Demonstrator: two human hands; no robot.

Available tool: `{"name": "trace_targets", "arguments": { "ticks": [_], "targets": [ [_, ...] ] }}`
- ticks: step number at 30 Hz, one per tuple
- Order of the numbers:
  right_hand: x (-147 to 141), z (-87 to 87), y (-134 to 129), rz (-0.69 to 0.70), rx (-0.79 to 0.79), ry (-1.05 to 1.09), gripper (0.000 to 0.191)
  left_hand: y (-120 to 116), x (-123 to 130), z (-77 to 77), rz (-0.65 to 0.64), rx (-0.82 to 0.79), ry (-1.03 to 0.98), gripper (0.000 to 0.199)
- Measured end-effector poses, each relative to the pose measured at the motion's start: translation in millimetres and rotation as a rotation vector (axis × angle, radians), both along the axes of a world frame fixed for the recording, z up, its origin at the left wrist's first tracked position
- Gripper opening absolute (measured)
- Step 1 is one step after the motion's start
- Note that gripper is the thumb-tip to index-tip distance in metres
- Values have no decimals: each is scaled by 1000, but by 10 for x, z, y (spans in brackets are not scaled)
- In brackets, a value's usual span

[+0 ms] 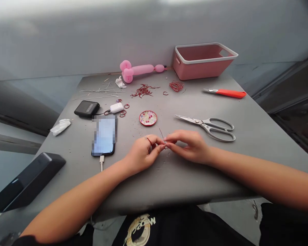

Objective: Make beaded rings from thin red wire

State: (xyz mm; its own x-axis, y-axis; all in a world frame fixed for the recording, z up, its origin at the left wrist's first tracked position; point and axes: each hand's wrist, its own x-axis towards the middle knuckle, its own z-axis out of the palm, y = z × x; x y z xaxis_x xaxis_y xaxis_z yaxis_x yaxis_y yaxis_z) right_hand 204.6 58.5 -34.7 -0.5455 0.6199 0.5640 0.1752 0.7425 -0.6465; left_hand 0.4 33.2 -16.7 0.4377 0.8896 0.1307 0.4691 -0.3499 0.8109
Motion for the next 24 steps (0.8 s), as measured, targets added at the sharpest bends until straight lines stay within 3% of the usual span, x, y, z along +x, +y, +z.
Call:
{"name": "trace_targets", "arguments": {
  "ticks": [4,15,24],
  "targets": [
    [8,11,-23,-2,189,-66,22,-39,6,-15,4,-5,-40,19],
    [-33,47,-80,-33,235,-89,27,-117,23,-35,28,-64,-77,9],
    [-80,29,-122,-159,128,-156,13,-112,33,-79,110,-7,-29,11]
  ]
}}
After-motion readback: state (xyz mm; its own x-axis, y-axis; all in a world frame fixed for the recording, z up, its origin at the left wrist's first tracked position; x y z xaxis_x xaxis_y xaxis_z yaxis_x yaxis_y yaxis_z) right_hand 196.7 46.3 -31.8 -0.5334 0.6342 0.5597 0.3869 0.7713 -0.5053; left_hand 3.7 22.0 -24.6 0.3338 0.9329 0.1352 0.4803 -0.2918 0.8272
